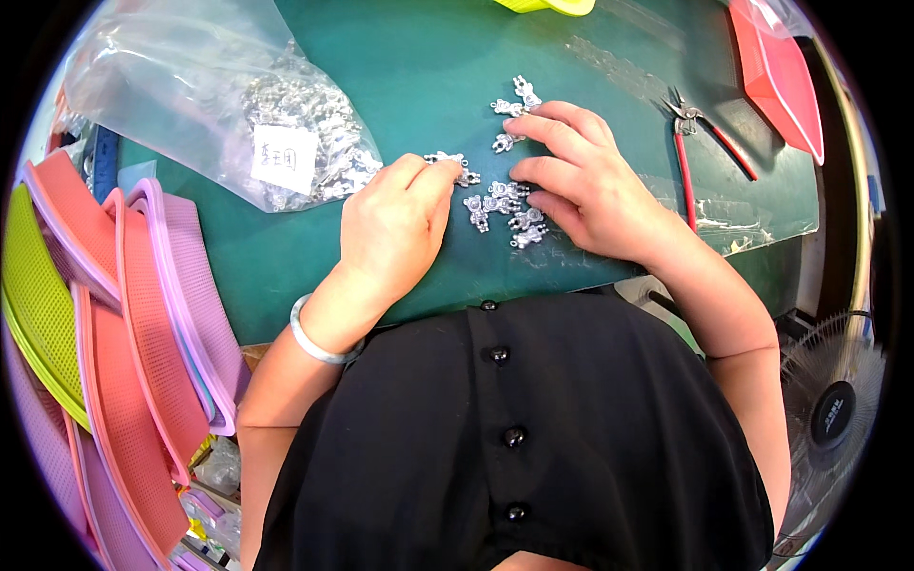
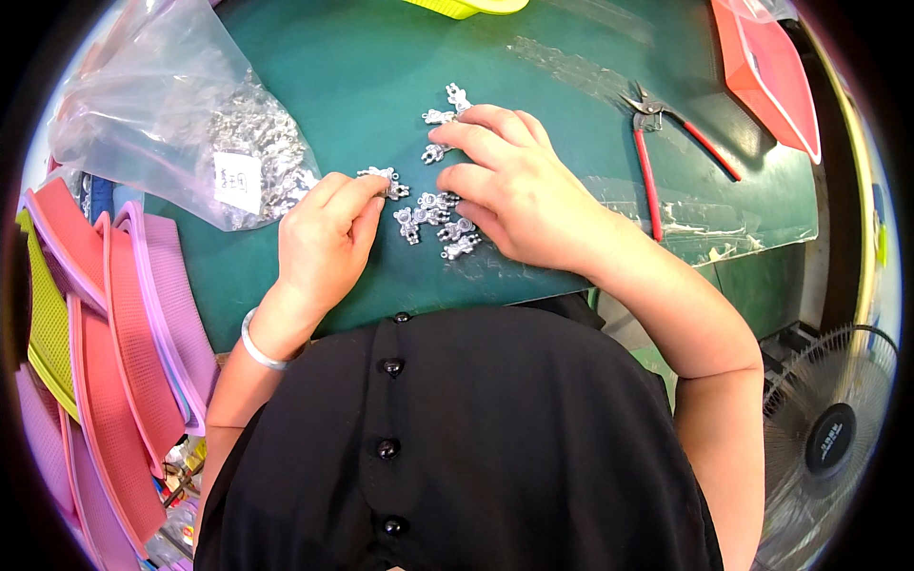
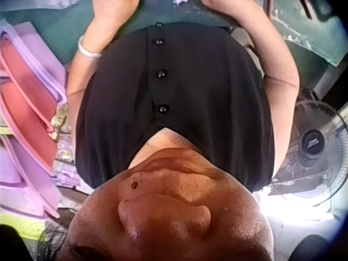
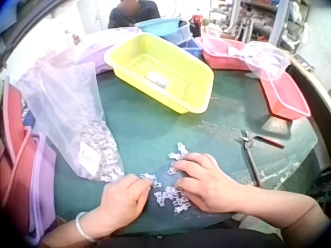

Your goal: The person sorts small silver charms on a green workbench, then uses pliers to manipulate and join them. They transfer the assembled charms into a plastic bag and label it with a red pen.

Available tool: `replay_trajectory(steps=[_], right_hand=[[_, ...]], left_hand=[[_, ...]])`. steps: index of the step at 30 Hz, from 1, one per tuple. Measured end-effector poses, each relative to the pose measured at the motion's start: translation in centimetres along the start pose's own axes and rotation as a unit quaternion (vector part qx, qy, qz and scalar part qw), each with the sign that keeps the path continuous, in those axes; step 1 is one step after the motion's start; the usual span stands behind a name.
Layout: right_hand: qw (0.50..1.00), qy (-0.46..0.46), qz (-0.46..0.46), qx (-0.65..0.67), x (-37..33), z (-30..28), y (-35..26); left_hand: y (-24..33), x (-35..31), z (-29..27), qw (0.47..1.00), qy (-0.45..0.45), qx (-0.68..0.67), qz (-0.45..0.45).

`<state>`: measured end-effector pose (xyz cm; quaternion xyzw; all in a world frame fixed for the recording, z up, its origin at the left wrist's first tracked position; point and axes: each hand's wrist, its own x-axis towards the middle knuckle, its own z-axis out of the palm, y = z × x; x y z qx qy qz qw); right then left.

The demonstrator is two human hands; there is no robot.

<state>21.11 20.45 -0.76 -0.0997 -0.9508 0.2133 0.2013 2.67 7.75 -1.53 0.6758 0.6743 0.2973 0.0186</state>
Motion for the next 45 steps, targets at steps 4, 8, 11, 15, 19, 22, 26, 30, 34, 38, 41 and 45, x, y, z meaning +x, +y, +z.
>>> replay_trajectory(steps=[4,8,11,15,19,22,26,30,34,38,41,45], right_hand=[[1.000,0.005,0.013,-0.002,-0.3,-0.4,0.1],[1.000,0.014,0.015,-0.003,-0.4,0.0,-0.1],[1.000,0.022,0.014,-0.009,-0.3,0.5,-0.1],[0.999,0.024,0.019,-0.014,-0.3,0.7,-0.3],[0.999,0.032,0.040,-0.015,-0.5,0.7,-0.5],[0.998,0.030,0.055,-0.017,-0.8,0.5,-0.7],[0.997,0.027,0.069,-0.013,-1.3,0.3,-0.7],[0.997,0.037,0.072,-0.009,-1.6,0.1,-0.8],[0.996,0.053,0.067,-0.021,-2.1,0.3,-0.6],[0.995,0.065,0.066,-0.025,-2.3,0.3,-0.7],[0.995,0.067,0.072,-0.032,-1.9,0.2,-1.1],[0.993,0.071,0.068,-0.065,-1.5,0.8,-1.3]], left_hand=[[0.8,-0.5,-0.5,0.996,-0.030,-0.071,-0.047],[1.3,-0.8,-0.6,0.992,-0.062,-0.101,-0.050],[1.3,-1.0,-0.4,0.991,-0.086,-0.090,-0.050],[1.4,-0.9,-0.7,0.989,-0.097,-0.092,-0.055],[1.5,-1.0,-0.9,0.987,-0.109,-0.106,-0.058],[1.4,-1.2,-0.9,0.986,-0.106,-0.111,-0.059],[1.5,-1.4,-1.0,0.988,-0.102,-0.105,-0.057],[1.5,-1.5,-0.8,0.990,-0.083,-0.101,-0.049],[1.7,-1.6,-1.0,0.988,-0.111,-0.085,-0.071],[1.9,-1.6,-1.0,0.989,-0.091,-0.098,-0.067],[1.9,-1.5,-1.0,0.990,-0.083,-0.104,-0.054],[1.9,-1.7,-1.1,0.989,-0.104,-0.089,-0.058]])
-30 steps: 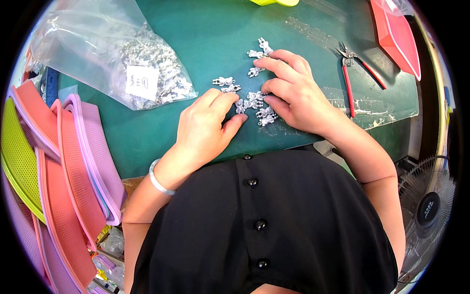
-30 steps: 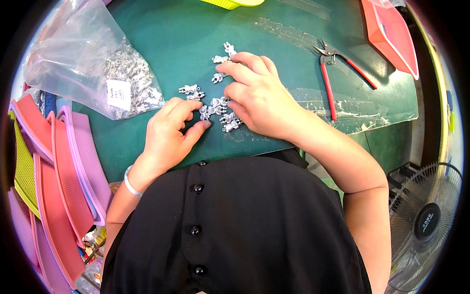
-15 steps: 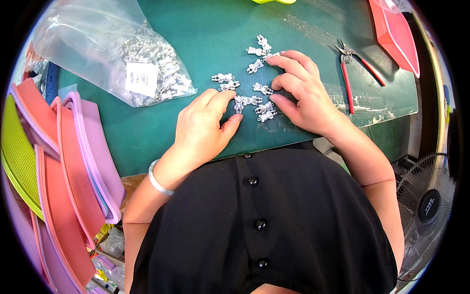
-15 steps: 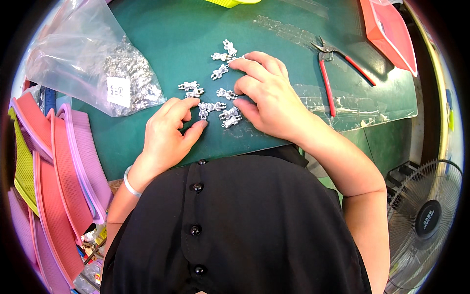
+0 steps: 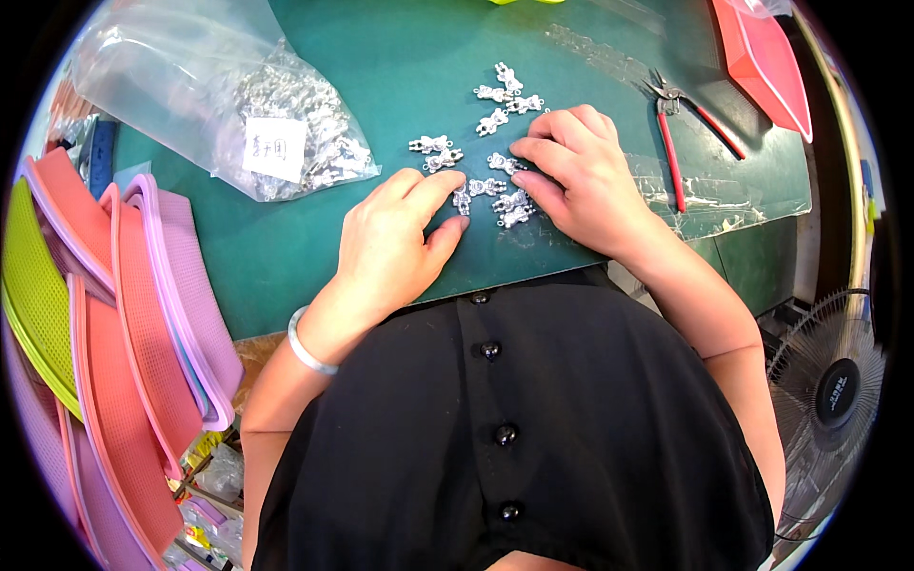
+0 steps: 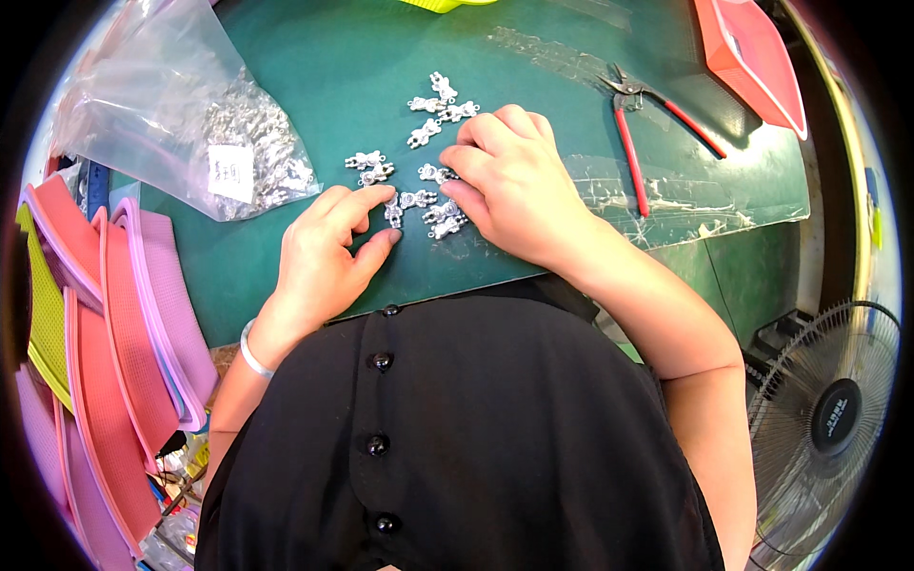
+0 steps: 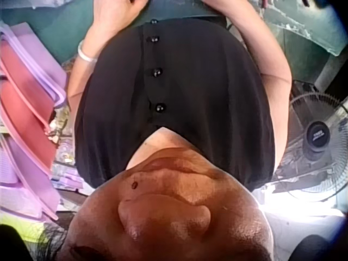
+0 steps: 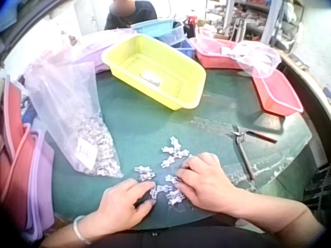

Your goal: The person sorts small silver charms on a green workbench, then uses pliers to manipulate and join them. They transfer the assembled charms into a plastic bag and label it with a red pen.

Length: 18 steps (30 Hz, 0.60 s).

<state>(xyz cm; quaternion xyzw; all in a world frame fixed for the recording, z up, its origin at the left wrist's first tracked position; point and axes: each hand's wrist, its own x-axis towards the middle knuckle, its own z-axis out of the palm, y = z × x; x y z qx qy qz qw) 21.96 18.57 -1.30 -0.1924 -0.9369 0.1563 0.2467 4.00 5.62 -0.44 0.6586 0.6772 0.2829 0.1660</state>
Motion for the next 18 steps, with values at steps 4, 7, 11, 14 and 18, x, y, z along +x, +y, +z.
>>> replay_trajectory(steps=[4,7,11,14,18], right_hand=[[1.000,-0.004,0.005,-0.004,0.0,0.3,0.1],[1.000,-0.005,0.012,-0.002,-0.1,0.1,0.0],[1.000,-0.011,0.019,0.000,-0.4,-0.3,0.0],[1.000,-0.015,0.019,0.002,-0.6,-0.7,0.0],[1.000,-0.005,0.012,0.009,-0.9,-1.2,0.0]], left_hand=[[0.0,-0.2,-0.1,1.000,-0.006,-0.002,-0.015],[0.2,-0.4,-0.4,0.999,-0.019,-0.015,-0.039],[0.4,-0.3,-0.4,1.000,0.002,-0.005,-0.017],[0.6,0.3,0.2,0.999,0.026,0.022,0.024],[1.0,1.1,0.7,0.997,0.019,0.062,0.039]])
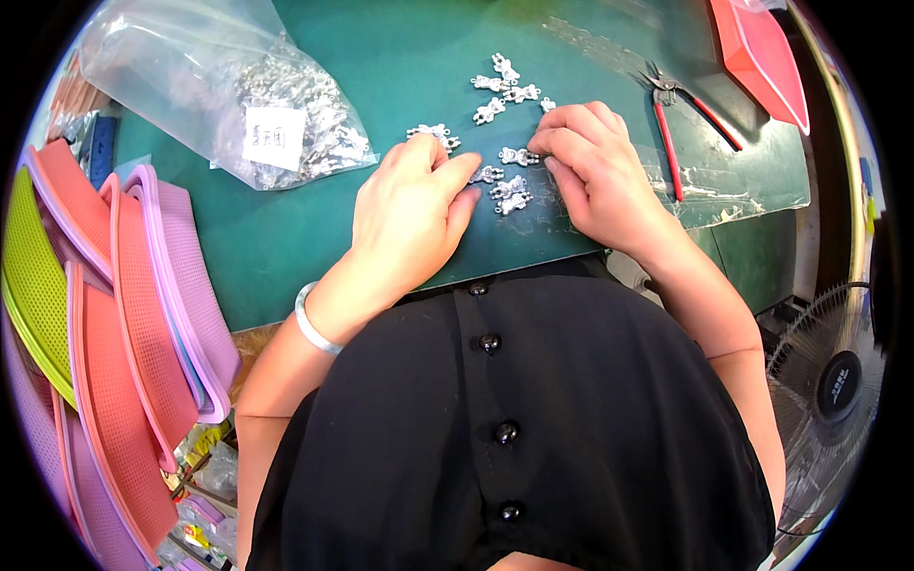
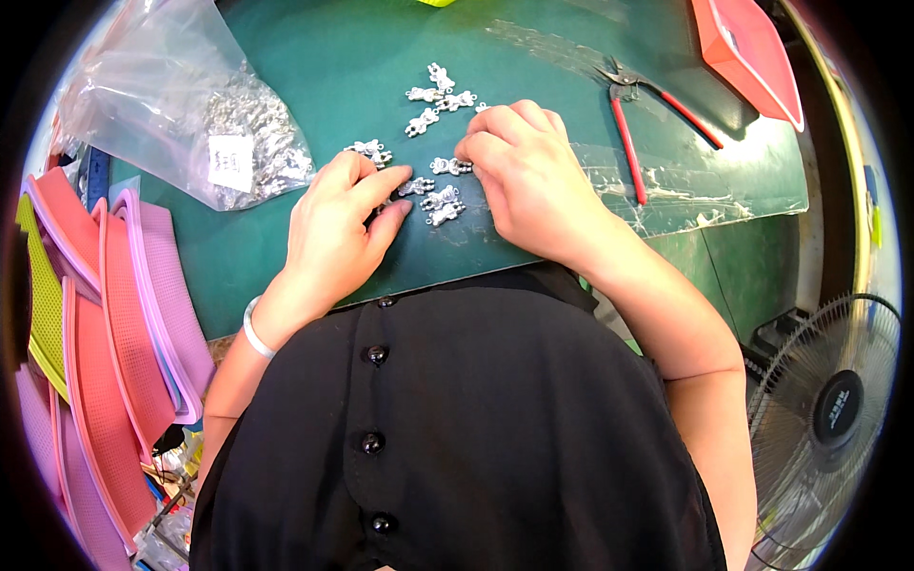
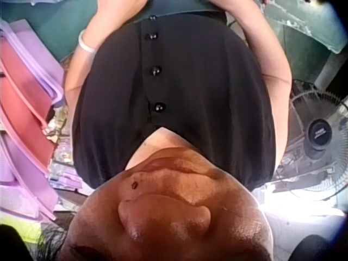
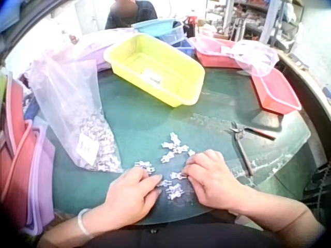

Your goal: The person sorts small silver charms on a green workbench, then uses pliers to manipulate and join them. They transfer the assembled charms into a plastic bag and label it with a red pen.

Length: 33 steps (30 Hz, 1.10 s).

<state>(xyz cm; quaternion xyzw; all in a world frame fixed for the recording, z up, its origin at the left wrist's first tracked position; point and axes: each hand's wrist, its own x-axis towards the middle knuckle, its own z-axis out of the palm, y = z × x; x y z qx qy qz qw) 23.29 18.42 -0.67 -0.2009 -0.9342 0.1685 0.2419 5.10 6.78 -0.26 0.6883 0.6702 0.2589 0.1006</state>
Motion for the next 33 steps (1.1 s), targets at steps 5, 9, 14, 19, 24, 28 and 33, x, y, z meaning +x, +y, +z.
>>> replay_trajectory(steps=[5,9,14,19,24,28,33], right_hand=[[0.999,-0.017,-0.017,0.044,-0.6,-0.5,-0.5],[0.995,-0.040,-0.032,0.083,-1.1,-0.6,-0.9],[0.996,-0.043,-0.025,0.079,-1.6,0.0,-1.0],[0.992,-0.060,-0.061,0.095,-2.1,0.1,-1.4],[0.997,-0.012,-0.027,0.077,-2.3,0.3,-0.9],[0.999,0.008,-0.001,0.034,-1.9,0.8,-1.1],[1.000,-0.006,-0.006,0.008,-1.5,1.1,-1.6]], left_hand=[[-0.1,0.2,0.4,1.000,0.009,-0.005,0.013],[-0.3,-0.1,0.2,0.998,0.030,-0.049,-0.001],[-1.2,-0.7,-0.4,0.992,0.045,-0.118,-0.030],[-0.7,-1.6,-0.9,0.948,0.029,-0.293,-0.122],[-1.1,-3.0,-1.3,0.899,0.012,-0.401,-0.179],[-1.4,-3.8,-1.9,0.934,-0.038,-0.322,-0.150],[-1.1,-4.2,-2.0,0.955,-0.046,-0.244,-0.163]])
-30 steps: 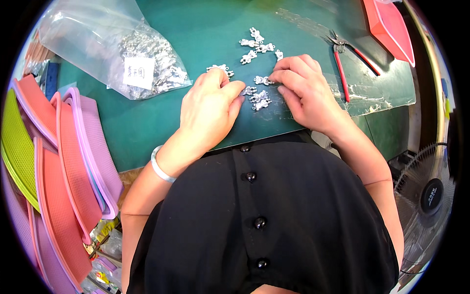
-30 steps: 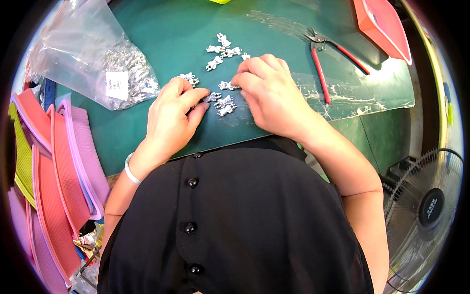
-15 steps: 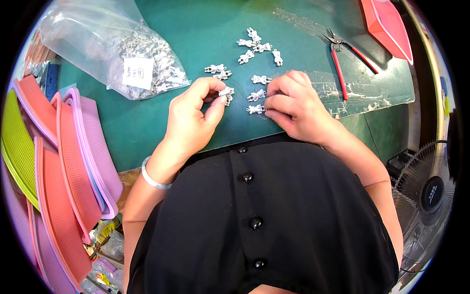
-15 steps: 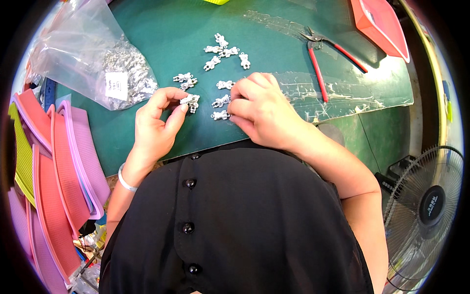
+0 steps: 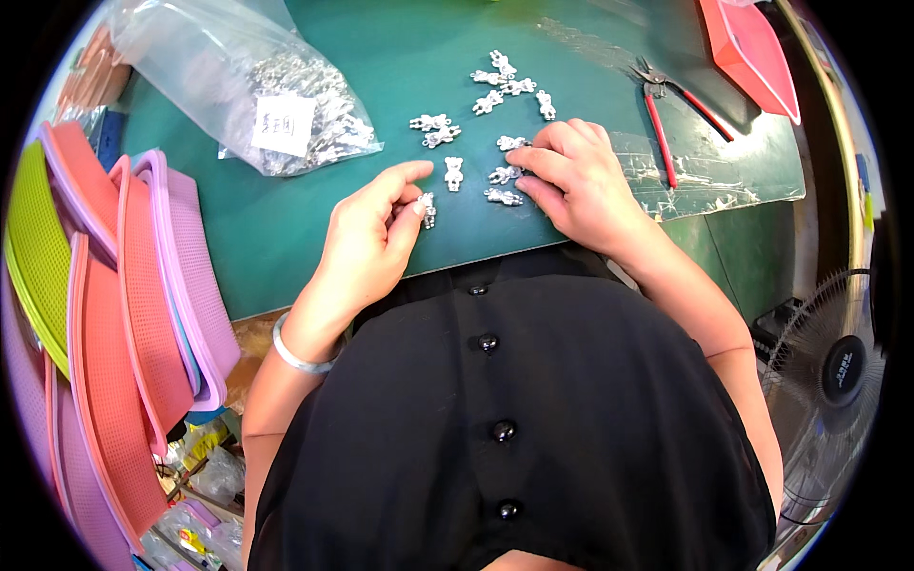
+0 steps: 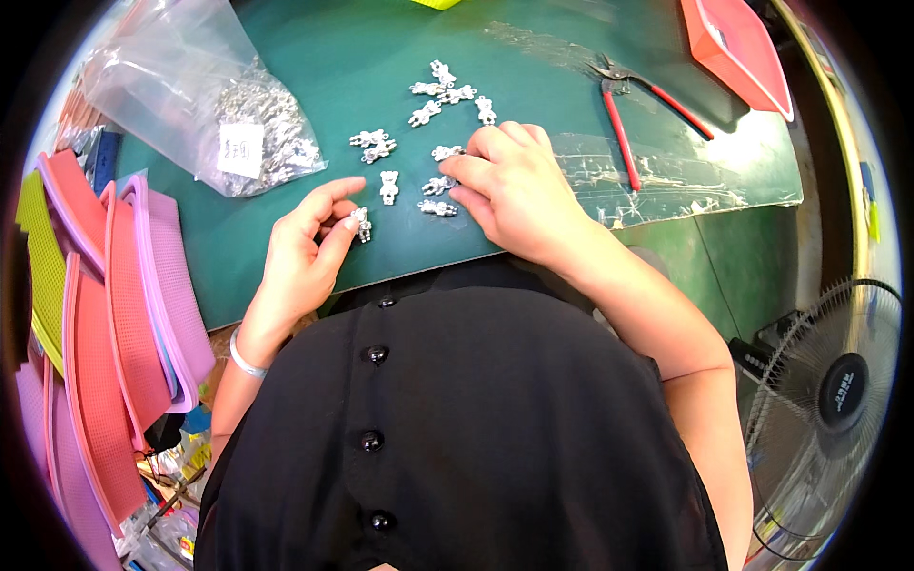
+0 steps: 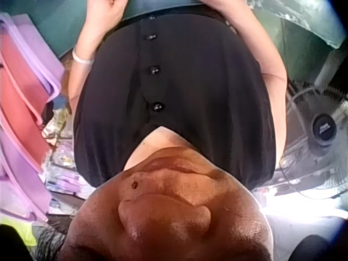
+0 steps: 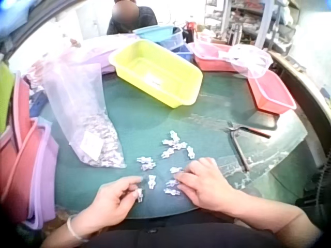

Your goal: The person sorts small silver charms on a green workbench, then uses pliers to manipulate and join them. They transfer the assembled charms into a plastic bag and label it with a red pen.

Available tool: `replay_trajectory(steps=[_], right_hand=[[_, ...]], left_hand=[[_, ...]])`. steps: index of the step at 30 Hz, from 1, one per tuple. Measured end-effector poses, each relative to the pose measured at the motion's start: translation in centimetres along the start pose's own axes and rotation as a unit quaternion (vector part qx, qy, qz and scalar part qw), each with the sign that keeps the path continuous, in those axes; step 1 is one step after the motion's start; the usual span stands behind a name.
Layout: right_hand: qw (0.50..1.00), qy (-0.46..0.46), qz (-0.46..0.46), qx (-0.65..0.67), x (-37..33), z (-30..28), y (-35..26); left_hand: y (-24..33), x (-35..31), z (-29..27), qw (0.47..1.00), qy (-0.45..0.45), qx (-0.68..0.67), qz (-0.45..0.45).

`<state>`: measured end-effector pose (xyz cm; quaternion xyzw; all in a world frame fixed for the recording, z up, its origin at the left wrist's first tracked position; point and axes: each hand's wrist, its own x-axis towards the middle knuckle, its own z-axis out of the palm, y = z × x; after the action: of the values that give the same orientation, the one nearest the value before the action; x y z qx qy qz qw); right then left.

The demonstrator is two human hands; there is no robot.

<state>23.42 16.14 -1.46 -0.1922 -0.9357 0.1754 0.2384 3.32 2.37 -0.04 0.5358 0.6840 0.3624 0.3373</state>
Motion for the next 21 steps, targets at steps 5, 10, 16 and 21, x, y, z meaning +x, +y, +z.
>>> replay_trajectory(steps=[5,10,16,21], right_hand=[[1.000,0.009,0.001,0.000,-0.2,0.3,-0.2],[1.000,0.012,0.000,0.002,-0.4,0.5,-0.3],[1.000,0.019,0.011,-0.002,-0.7,0.5,-0.4],[0.999,0.027,0.026,0.006,-0.9,0.6,-0.5]], left_hand=[[-0.7,0.1,-0.1,1.000,-0.006,-0.019,0.007],[-1.1,0.0,0.1,0.998,-0.006,-0.059,-0.004],[-1.6,-0.1,0.1,0.995,-0.010,-0.094,0.004],[-1.7,-0.2,0.5,0.996,0.027,-0.079,0.024]])
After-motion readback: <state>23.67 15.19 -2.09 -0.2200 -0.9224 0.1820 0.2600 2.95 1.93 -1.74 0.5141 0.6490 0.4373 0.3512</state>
